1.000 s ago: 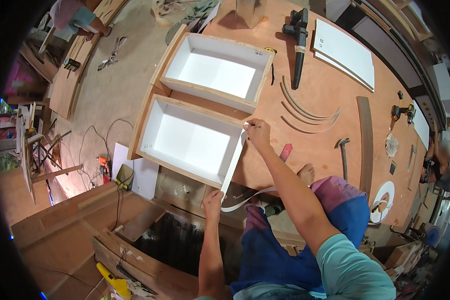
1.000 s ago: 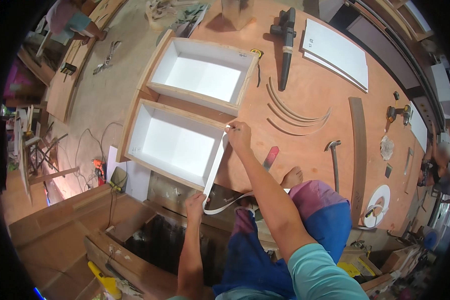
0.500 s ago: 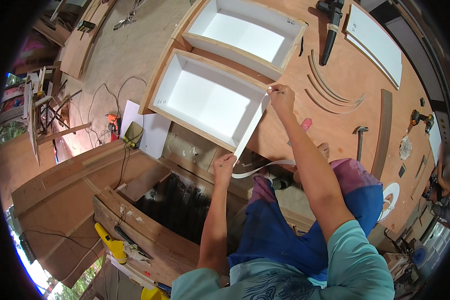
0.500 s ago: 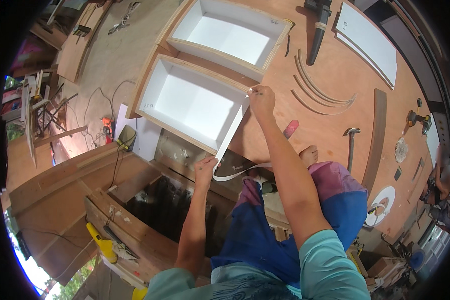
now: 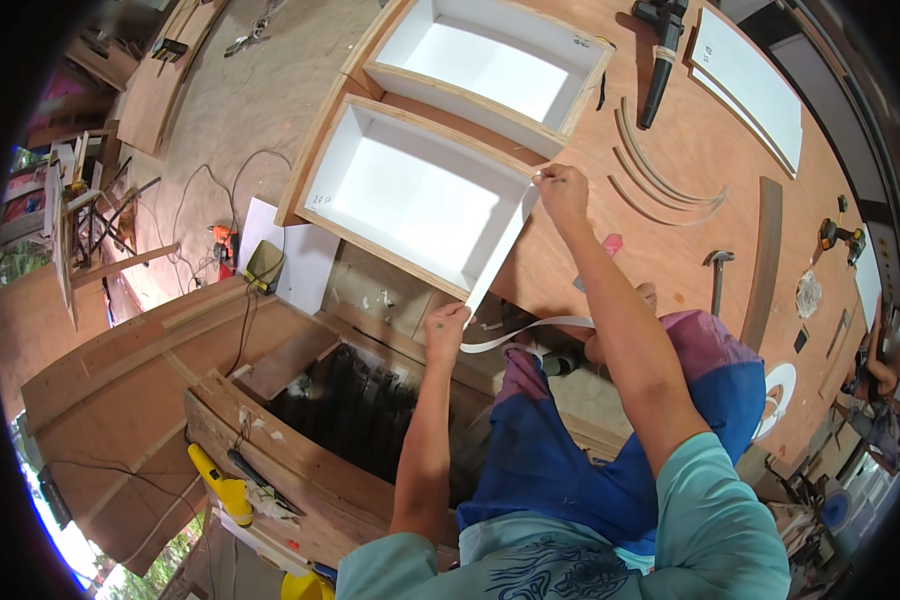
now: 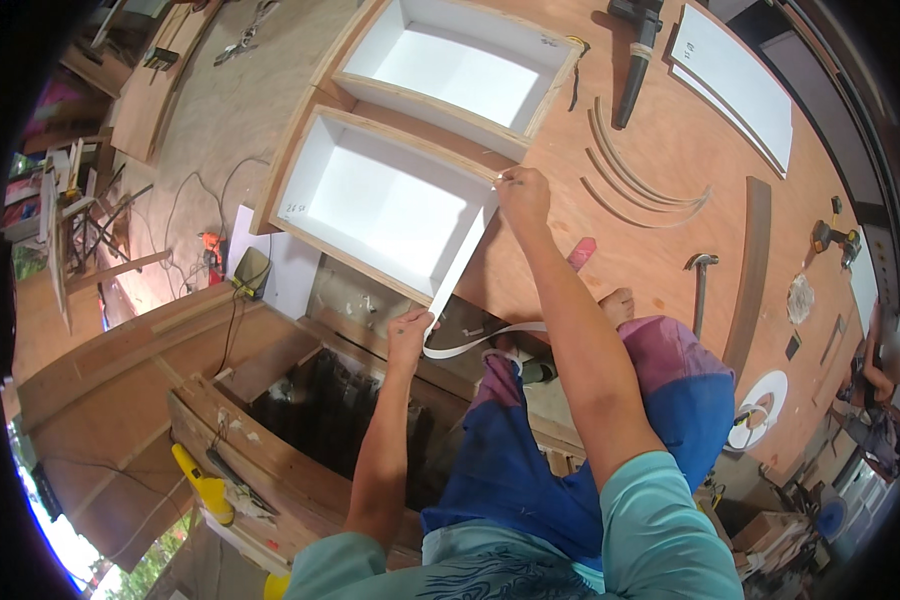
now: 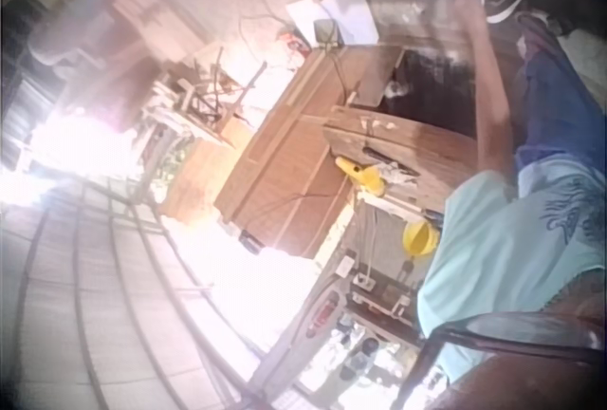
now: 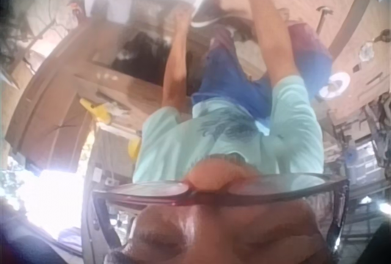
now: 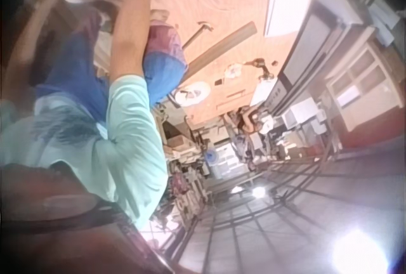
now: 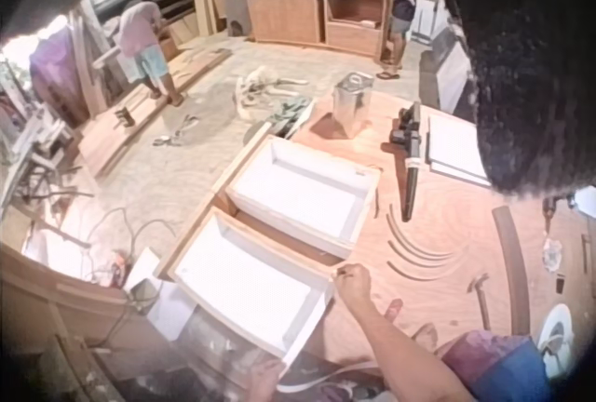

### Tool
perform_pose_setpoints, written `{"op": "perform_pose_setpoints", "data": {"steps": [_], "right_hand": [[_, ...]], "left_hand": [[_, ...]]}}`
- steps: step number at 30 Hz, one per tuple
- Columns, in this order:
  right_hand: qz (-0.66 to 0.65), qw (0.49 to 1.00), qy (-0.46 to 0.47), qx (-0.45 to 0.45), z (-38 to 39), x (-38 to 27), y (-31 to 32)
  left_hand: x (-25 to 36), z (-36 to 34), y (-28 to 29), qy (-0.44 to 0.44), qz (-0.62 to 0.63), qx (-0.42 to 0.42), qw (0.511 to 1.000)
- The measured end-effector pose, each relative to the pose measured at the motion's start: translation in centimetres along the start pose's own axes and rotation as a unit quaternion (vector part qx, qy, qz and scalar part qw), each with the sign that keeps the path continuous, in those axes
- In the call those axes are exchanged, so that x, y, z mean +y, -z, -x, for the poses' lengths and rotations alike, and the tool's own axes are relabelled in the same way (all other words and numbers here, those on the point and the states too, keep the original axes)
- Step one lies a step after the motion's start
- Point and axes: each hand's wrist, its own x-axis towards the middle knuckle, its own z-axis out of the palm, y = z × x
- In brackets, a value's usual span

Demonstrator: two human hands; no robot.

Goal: The person applies white edge banding to the edges of wooden drawer boxes. They use a red plastic tool to press the banding and a hammer to tap it into place, then trim the excess with a utility knife.

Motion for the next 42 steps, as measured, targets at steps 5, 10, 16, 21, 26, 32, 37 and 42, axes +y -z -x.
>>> {"op": "perform_pose_setpoints", "data": {"steps": [5,10,16,21,26,32,37,42], "right_hand": [[0.012,1.000,0.026,-0.001,0.2,0.1,-0.2],[-0.195,0.968,-0.136,-0.085,2.6,-1.7,1.6],[-0.360,0.804,-0.171,-0.441,5.3,0.0,8.7],[-0.406,0.782,-0.130,-0.454,5.4,-3.1,14.6],[-0.229,0.875,-0.095,-0.415,4.9,-7.2,19.6],[-0.257,0.884,-0.078,-0.382,5.5,-4.8,23.9],[-0.289,0.891,-0.093,-0.337,7.9,-3.1,26.6],[-0.318,0.881,-0.097,-0.336,8.0,-3.5,28.0]], "left_hand": [[1.2,0.2,-0.2,0.014,-0.020,-0.008,1.000],[2.7,3.1,-0.9,0.072,0.192,-0.035,0.978],[10.1,4.5,-6.8,0.009,0.455,-0.034,0.890],[13.6,3.6,-13.0,-0.011,0.495,-0.022,0.869],[17.0,6.4,-17.6,-0.026,0.477,-0.038,0.878],[18.0,10.6,-21.6,-0.031,0.423,-0.068,0.903],[17.0,12.3,-23.4,-0.056,0.401,-0.098,0.909],[17.8,13.3,-23.4,-0.103,0.371,-0.127,0.914]]}}
